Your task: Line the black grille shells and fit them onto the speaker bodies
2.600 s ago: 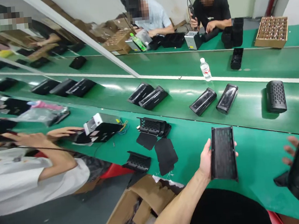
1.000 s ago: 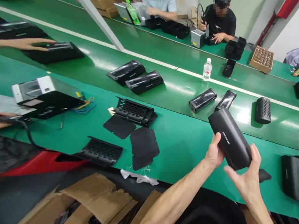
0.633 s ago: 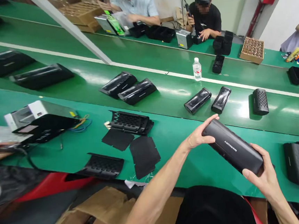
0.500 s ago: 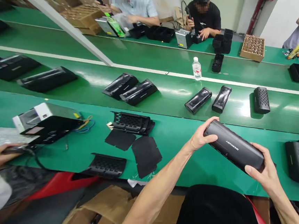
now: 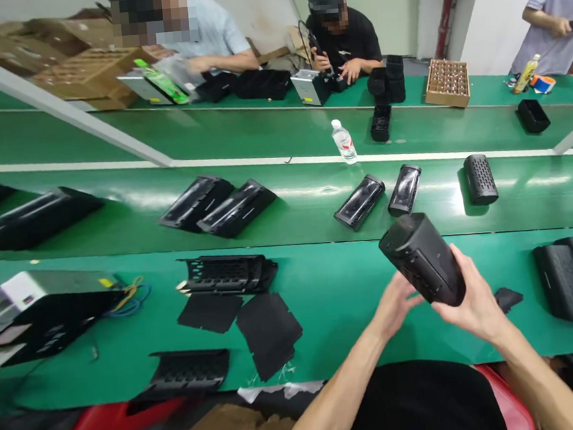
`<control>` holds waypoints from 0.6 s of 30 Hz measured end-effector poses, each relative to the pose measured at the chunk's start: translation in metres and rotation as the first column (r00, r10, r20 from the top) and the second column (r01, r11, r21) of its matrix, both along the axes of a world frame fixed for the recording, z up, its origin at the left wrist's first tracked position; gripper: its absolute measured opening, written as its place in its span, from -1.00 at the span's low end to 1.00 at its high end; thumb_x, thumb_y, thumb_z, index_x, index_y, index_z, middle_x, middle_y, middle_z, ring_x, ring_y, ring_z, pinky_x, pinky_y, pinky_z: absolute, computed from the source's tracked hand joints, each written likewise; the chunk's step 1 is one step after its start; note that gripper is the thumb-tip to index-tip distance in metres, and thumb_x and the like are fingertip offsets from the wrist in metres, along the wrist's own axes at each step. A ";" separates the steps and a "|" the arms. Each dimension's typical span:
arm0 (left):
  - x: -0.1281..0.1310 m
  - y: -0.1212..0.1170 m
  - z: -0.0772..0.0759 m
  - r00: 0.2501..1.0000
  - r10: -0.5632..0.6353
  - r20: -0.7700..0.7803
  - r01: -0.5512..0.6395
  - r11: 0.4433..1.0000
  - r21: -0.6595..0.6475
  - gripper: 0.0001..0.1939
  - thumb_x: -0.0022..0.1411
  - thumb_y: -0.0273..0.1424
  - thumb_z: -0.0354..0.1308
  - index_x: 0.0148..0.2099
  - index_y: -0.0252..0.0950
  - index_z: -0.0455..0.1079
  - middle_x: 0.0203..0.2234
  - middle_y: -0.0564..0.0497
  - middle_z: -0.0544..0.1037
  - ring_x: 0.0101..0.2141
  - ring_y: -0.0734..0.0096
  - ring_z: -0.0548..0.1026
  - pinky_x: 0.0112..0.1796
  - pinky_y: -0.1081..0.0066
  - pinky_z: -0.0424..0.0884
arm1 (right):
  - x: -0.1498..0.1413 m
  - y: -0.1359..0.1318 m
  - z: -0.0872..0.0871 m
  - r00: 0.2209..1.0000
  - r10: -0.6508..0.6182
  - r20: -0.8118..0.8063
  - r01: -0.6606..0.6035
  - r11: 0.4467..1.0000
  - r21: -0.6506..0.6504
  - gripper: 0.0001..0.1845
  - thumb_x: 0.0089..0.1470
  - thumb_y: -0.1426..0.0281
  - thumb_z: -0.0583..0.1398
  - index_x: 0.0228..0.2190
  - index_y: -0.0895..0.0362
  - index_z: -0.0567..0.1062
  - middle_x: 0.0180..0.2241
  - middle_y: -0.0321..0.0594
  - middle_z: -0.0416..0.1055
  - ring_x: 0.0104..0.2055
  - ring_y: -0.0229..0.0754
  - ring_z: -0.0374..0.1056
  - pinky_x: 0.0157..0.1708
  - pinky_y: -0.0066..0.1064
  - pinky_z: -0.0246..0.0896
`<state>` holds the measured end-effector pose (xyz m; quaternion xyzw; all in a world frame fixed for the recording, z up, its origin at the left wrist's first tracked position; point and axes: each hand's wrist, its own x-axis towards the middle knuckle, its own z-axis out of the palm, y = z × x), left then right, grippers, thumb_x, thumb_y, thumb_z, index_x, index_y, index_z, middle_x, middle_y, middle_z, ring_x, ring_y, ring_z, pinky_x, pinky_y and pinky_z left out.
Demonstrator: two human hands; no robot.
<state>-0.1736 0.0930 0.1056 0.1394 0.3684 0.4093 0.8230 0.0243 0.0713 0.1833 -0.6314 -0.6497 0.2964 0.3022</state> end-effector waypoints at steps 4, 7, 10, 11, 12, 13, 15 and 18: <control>-0.042 0.027 0.017 0.984 0.038 -0.175 0.012 0.961 0.275 0.16 -0.18 0.14 0.57 0.42 -0.09 0.30 0.39 -0.23 0.32 0.27 -0.19 0.36 0.18 0.03 0.36 | 0.029 0.006 0.022 0.910 0.214 0.355 -0.187 0.976 -0.111 0.06 -0.16 0.32 0.39 0.40 -0.10 0.31 0.23 -0.02 0.42 0.12 0.29 0.44 0.08 0.12 0.39; -0.049 0.032 0.030 0.943 -0.126 -0.308 0.236 0.905 0.354 0.25 -0.25 -0.13 0.67 0.46 -0.17 0.23 0.23 -0.23 0.45 0.13 -0.17 0.47 0.16 0.08 0.37 | 0.035 0.003 0.020 0.867 0.313 0.387 -0.265 0.949 -0.173 0.05 -0.16 0.33 0.42 0.39 -0.07 0.35 0.20 0.02 0.45 0.07 0.29 0.46 0.08 0.16 0.38; -0.044 0.023 0.033 0.933 -0.065 -0.354 0.200 0.910 0.362 0.12 -0.13 -0.14 0.60 0.43 -0.19 0.23 0.08 -0.17 0.52 0.02 -0.09 0.51 0.10 0.09 0.41 | 0.043 -0.005 0.011 0.922 0.276 0.271 -0.245 0.959 -0.141 0.06 -0.12 0.22 0.49 0.40 -0.11 0.32 0.31 -0.04 0.36 0.30 0.34 0.31 0.35 0.29 0.07; -0.044 0.019 0.032 0.934 -0.021 -0.355 0.162 0.914 0.372 0.08 -0.12 -0.14 0.59 0.40 -0.18 0.26 0.07 -0.15 0.52 0.02 -0.08 0.50 0.10 0.10 0.40 | 0.048 -0.008 0.008 0.955 0.223 0.194 -0.201 0.971 -0.130 0.09 -0.10 0.16 0.50 0.42 -0.11 0.28 0.38 -0.04 0.28 0.39 0.34 0.21 0.41 0.30 -0.04; -0.044 0.016 0.031 0.935 0.021 -0.354 0.125 0.915 0.383 0.04 -0.12 -0.14 0.57 0.38 -0.17 0.28 0.07 -0.14 0.52 0.04 -0.08 0.49 0.11 0.10 0.39 | 0.052 -0.013 0.005 0.983 0.160 0.095 -0.146 0.979 -0.139 0.13 -0.07 0.08 0.50 0.44 -0.09 0.22 0.43 -0.03 0.19 0.45 0.33 0.12 0.43 0.28 -0.09; -0.045 0.013 0.029 0.935 0.054 -0.351 0.095 0.914 0.393 0.00 -0.12 -0.13 0.56 0.35 -0.17 0.29 0.09 -0.14 0.51 0.06 -0.08 0.47 0.13 0.11 0.38 | 0.056 -0.017 0.002 0.996 0.092 -0.017 -0.093 0.982 -0.167 0.18 -0.05 -0.01 0.48 0.46 -0.06 0.15 0.47 0.00 0.12 0.48 0.32 0.07 0.43 0.25 -0.06; -0.047 0.010 0.026 0.936 0.089 -0.342 0.060 0.914 0.402 -0.03 -0.13 -0.13 0.54 0.32 -0.17 0.32 0.15 -0.13 0.48 0.10 -0.09 0.44 0.15 0.13 0.36 | 0.060 -0.027 0.000 0.975 -0.024 -0.222 -0.032 0.970 -0.243 0.22 -0.04 -0.12 0.44 0.47 0.00 0.09 0.47 0.08 0.11 0.46 0.29 0.12 0.37 0.15 0.14; -0.048 0.010 0.023 0.934 0.081 -0.347 0.063 0.921 0.384 -0.05 -0.11 -0.13 0.52 0.32 -0.15 0.31 0.18 -0.12 0.47 0.12 -0.08 0.44 0.16 0.14 0.34 | 0.055 -0.036 0.002 0.924 -0.123 -0.362 0.008 0.953 -0.302 0.08 -0.03 -0.11 0.44 0.37 0.01 0.23 0.37 0.07 0.28 0.33 0.23 0.31 0.22 -0.01 0.35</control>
